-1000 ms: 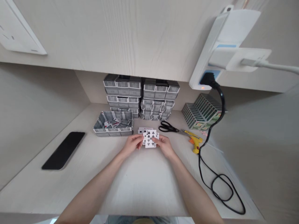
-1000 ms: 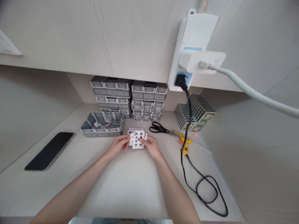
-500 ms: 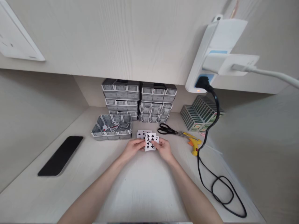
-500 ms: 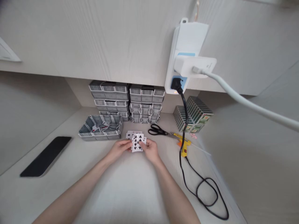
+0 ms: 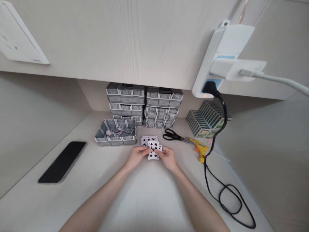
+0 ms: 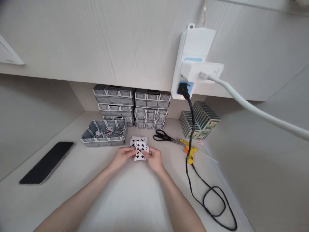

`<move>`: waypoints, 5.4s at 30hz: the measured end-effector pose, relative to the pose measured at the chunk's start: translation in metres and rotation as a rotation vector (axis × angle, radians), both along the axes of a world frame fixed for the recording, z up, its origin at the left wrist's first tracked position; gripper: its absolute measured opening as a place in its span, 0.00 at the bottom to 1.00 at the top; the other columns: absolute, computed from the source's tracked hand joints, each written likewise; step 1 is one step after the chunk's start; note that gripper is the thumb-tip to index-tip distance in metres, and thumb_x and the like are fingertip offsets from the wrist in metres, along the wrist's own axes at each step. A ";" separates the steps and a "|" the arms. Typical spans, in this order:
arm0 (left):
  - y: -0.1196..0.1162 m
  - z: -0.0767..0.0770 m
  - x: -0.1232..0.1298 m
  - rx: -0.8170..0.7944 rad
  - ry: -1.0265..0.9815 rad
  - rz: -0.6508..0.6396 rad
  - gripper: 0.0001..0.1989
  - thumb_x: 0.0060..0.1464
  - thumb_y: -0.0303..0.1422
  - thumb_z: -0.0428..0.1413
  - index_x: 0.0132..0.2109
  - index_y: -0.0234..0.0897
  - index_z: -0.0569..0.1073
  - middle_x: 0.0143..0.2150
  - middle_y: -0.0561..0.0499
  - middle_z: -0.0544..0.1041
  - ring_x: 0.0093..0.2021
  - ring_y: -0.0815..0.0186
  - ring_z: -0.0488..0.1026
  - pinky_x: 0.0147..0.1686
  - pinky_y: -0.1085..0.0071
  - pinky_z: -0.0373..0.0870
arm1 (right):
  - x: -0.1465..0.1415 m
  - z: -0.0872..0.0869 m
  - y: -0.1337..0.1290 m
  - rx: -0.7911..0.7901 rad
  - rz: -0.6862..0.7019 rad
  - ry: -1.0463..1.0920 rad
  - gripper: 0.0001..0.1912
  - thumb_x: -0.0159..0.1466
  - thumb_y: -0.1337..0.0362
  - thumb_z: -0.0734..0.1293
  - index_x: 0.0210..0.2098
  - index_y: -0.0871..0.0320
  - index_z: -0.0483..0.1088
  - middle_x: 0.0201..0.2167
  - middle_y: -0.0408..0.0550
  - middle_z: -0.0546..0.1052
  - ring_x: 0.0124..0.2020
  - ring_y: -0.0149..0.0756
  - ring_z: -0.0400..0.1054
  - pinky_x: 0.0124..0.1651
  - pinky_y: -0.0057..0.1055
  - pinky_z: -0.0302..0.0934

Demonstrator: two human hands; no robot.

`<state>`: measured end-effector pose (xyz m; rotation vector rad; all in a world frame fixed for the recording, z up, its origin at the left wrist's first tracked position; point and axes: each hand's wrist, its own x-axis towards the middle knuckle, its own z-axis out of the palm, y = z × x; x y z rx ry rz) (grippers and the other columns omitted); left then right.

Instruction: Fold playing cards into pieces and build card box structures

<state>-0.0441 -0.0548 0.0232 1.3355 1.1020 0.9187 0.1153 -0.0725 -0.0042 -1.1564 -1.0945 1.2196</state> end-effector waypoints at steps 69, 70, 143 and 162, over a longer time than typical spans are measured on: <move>0.003 -0.012 0.006 0.016 -0.095 -0.043 0.17 0.43 0.45 0.55 0.27 0.32 0.69 0.22 0.55 0.70 0.23 0.72 0.65 0.24 0.77 0.60 | 0.008 0.008 0.002 -0.073 0.050 0.119 0.16 0.43 0.57 0.72 0.28 0.62 0.71 0.22 0.45 0.76 0.22 0.34 0.69 0.28 0.30 0.63; 0.003 -0.012 0.006 0.033 -0.081 -0.057 0.16 0.43 0.44 0.55 0.26 0.32 0.68 0.22 0.56 0.69 0.23 0.73 0.64 0.24 0.77 0.60 | 0.008 0.008 0.002 -0.073 0.049 0.117 0.16 0.43 0.58 0.72 0.28 0.62 0.72 0.22 0.45 0.76 0.23 0.33 0.69 0.28 0.30 0.63; -0.005 -0.004 0.005 0.385 0.246 0.099 0.13 0.47 0.40 0.52 0.22 0.35 0.64 0.20 0.56 0.65 0.24 0.72 0.62 0.23 0.79 0.57 | 0.011 0.011 0.001 0.063 0.030 -0.063 0.17 0.52 0.54 0.66 0.34 0.60 0.72 0.27 0.48 0.76 0.28 0.35 0.69 0.34 0.32 0.63; -0.018 -0.006 0.012 0.589 0.515 0.100 0.12 0.55 0.38 0.45 0.28 0.37 0.65 0.24 0.53 0.70 0.24 0.71 0.65 0.24 0.77 0.58 | -0.002 0.006 -0.010 0.342 -0.326 -0.657 0.17 0.59 0.60 0.58 0.46 0.58 0.66 0.34 0.49 0.77 0.33 0.36 0.72 0.38 0.30 0.64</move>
